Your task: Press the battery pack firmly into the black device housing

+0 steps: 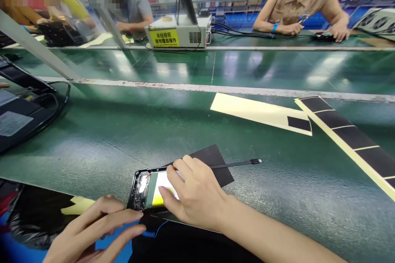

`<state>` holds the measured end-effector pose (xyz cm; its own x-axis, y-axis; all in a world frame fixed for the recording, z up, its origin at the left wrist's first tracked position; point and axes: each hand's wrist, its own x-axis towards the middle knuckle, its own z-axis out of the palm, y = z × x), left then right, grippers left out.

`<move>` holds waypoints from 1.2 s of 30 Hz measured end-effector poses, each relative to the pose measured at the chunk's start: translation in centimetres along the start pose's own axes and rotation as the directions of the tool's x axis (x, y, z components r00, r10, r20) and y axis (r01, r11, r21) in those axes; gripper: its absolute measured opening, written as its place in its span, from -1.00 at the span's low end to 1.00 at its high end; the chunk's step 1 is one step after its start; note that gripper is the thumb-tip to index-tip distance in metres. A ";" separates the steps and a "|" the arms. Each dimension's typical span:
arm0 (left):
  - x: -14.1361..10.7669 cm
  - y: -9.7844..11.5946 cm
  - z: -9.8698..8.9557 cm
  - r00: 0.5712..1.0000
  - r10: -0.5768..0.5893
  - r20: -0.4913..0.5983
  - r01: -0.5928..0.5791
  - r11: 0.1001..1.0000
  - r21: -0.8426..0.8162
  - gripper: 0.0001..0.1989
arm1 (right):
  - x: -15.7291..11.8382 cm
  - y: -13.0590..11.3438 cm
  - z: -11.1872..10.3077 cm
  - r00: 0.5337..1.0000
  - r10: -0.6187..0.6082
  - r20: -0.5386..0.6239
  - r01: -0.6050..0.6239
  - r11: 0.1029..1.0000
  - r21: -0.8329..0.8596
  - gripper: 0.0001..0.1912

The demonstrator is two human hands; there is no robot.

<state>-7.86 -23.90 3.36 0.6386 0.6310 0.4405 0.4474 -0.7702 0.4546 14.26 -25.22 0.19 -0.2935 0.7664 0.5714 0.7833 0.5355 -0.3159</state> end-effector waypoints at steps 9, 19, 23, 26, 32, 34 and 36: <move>-1.9 -1.4 0.9 0.981 0.122 0.149 -0.142 0.981 0.133 -0.62 | -0.1 0.0 0.2 0.999 0.033 -0.001 -0.033 0.999 0.022 -0.75; -1.8 -1.2 0.9 0.980 0.138 0.146 -0.172 0.952 0.254 -0.68 | -0.1 0.0 0.3 0.999 0.041 -0.002 -0.041 0.999 0.033 -0.78; -1.3 -0.6 0.1 0.981 0.162 0.103 -0.189 0.914 0.359 -0.73 | 0.0 0.0 0.2 0.999 0.037 -0.008 -0.036 0.999 0.037 -0.77; -1.0 -0.2 -0.4 0.975 0.155 0.158 -0.206 0.899 0.387 -0.69 | 0.1 0.0 0.0 0.999 0.038 -0.008 -0.038 0.998 0.046 -0.77; -0.5 0.2 -1.0 0.949 0.148 0.277 -0.275 0.818 0.506 -0.77 | 0.1 0.0 0.0 1.000 0.027 -0.010 -0.027 0.999 0.020 -0.75; -0.4 0.3 -1.2 0.940 0.154 0.305 -0.303 0.789 0.535 -0.77 | 0.1 0.1 0.0 1.000 0.024 -0.009 -0.024 1.000 0.015 -0.75; -0.3 0.4 -1.2 0.938 0.153 0.312 -0.307 0.784 0.540 -0.77 | 0.1 0.1 0.0 1.000 0.022 -0.011 -0.022 1.000 0.014 -0.74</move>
<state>-8.67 -24.30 4.36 0.8623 0.4452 0.2413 0.4927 -0.8477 -0.1967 14.32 -25.11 0.20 -0.2698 0.7742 0.5726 0.7818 0.5233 -0.3392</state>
